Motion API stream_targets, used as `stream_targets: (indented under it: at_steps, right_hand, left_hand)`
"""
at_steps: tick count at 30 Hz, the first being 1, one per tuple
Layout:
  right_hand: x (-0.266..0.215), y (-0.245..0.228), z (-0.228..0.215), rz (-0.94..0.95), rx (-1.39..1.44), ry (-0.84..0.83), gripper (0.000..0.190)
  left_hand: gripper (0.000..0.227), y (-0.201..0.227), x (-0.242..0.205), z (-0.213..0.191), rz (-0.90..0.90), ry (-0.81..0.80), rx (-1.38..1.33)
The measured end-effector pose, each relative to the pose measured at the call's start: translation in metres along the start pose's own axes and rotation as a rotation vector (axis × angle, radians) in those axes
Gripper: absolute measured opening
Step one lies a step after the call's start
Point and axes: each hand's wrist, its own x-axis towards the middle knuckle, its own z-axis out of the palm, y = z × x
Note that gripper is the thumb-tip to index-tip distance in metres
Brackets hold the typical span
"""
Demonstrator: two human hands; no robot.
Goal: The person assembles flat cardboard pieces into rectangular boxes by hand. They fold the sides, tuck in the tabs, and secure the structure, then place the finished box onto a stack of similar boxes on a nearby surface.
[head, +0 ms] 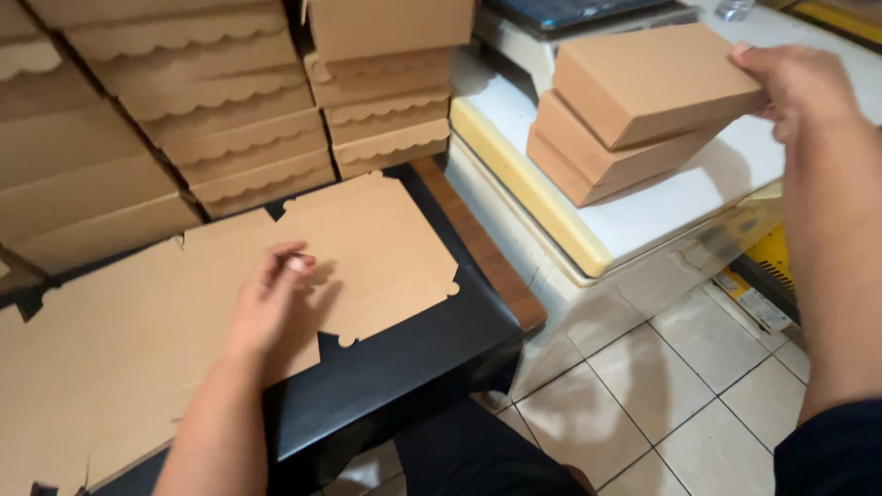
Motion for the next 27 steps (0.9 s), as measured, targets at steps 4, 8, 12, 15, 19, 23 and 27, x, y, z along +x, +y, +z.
stream_targets:
  at_steps: [4,8,12,15,19,23,27]
  right_hand:
    - [0.002,0.015,-0.014,0.085,0.132,-0.026,0.050]
    - [0.006,0.049,-0.012,0.004,0.545,-0.109,0.062]
    - [-0.019,0.069,-0.003,-0.025,0.740,-0.102,0.068]
    - [-0.031,0.073,0.010,-0.164,0.658,-0.272,0.059]
    - [-0.039,0.075,0.017,-0.195,0.654,-0.297,0.056]
    - [-0.032,0.072,0.024,-0.165,0.686,-0.289,0.052]
    - [-0.020,0.073,0.027,-0.146,0.673,-0.276,0.048]
  left_hand:
    - [0.038,0.059,-0.016,0.080,0.117,-0.095,0.445]
    - [0.060,0.112,-0.025,0.168,0.508,-0.335,0.477]
    - [0.081,0.129,-0.012,0.245,0.411,-0.498,0.422]
    - [0.088,0.125,0.006,0.282,0.583,-0.390,0.419]
    - [0.089,0.113,0.024,0.311,0.593,-0.358,0.483]
    - [0.090,0.113,0.033,0.318,0.456,-0.407,0.487]
    - [0.090,0.115,0.036,0.322,0.355,-0.434,0.492]
